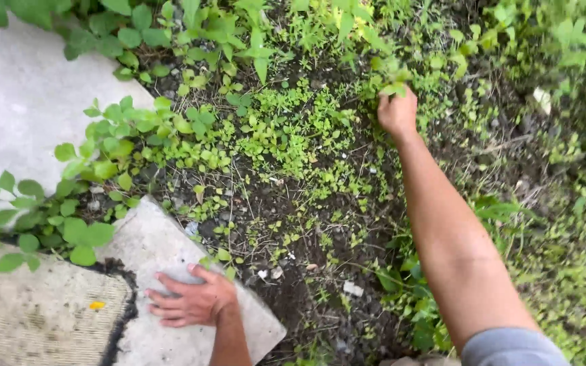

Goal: Pulling weeds from the soil near stone tiles by hand.

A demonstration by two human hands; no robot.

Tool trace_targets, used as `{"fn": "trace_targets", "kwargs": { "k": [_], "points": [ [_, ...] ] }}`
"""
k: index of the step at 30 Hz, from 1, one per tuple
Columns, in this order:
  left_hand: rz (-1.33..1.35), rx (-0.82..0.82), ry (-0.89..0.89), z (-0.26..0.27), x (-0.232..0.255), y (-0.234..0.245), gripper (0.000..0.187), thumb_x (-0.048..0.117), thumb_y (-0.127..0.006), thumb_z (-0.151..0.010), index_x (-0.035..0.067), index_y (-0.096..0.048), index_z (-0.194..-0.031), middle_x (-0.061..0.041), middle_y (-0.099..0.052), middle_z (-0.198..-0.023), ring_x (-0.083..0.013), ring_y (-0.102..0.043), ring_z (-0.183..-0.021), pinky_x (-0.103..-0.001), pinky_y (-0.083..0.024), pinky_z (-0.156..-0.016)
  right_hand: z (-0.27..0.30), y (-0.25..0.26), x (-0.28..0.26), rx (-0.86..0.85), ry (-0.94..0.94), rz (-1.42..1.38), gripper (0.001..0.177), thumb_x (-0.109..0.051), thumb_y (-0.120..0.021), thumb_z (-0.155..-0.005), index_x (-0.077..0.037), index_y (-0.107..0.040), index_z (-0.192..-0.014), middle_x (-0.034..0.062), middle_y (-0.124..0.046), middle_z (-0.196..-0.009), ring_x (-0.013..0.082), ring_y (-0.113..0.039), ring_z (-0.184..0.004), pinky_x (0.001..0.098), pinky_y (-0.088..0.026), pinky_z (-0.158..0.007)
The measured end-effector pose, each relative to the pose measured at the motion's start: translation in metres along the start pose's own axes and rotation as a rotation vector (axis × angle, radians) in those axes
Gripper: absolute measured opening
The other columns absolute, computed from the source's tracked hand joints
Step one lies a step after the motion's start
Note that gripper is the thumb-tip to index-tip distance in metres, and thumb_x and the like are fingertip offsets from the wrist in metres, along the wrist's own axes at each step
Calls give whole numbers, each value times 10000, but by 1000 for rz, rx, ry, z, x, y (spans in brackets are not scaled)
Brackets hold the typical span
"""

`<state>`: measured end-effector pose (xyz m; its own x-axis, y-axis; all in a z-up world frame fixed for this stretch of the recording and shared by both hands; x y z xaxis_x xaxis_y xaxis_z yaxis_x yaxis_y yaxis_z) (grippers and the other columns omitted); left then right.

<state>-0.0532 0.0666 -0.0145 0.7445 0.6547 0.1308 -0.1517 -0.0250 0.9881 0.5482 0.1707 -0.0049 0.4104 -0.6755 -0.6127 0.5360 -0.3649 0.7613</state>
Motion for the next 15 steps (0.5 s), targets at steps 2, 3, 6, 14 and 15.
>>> {"fn": "trace_targets", "kwargs": {
  "k": [2,3,6,14,15],
  "points": [
    [-30,-45,30,9,-15,-1,737,574,-310,-1076,168,-271,-1691,-217,-134,-1736,-434,-82,-1604,-684,-65,-1256,15,0,2,-39,-52,32,311,55,-529,-998,-34,-614,-1284,114,-630,-1219,93,-579,-748,168,-566,-595],
    [-22,-8,14,6,-13,-2,730,565,-333,-1081,158,-303,-1687,-219,-161,-1729,-452,-107,-1591,-701,-85,-1242,11,4,-6,2,-37,33,359,35,-527,-1004,-11,-554,-1360,140,-628,-1280,157,-640,-891,242,-607,-758],
    [-13,5,5,1,-8,4,721,548,-363,-1083,145,-328,-1680,-226,-175,-1723,-466,-119,-1584,-712,-89,-1236,-4,0,-9,52,5,89,411,-1,-549,-1008,7,-521,-1418,183,-632,-1340,265,-693,-1098,369,-603,-981],
    [1,85,-43,1,-3,7,670,478,-479,-1095,108,-411,-1650,-264,-237,-1698,-509,-170,-1556,-726,-124,-1217,-57,-38,20,102,43,-139,209,-57,-485,-1051,-107,-648,-932,17,-637,-873,60,-506,-597,185,-528,-512],
    [13,80,-32,3,-3,7,673,483,-471,-1097,112,-406,-1655,-263,-233,-1698,-511,-162,-1555,-729,-114,-1216,-54,-39,27,118,-57,-214,205,-133,-440,-1079,-100,-637,-1032,6,-629,-867,45,-457,-568,177,-457,-466]
  ]
}}
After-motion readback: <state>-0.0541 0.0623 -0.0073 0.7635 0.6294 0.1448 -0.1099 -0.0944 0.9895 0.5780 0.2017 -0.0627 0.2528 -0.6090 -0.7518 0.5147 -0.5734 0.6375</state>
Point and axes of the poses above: each hand's wrist, its own z-axis away from the middle knuckle, its own y-axis out of the back of the hand, x = y × z, the point moved 8 cm from there along -z, towards the middle knuckle
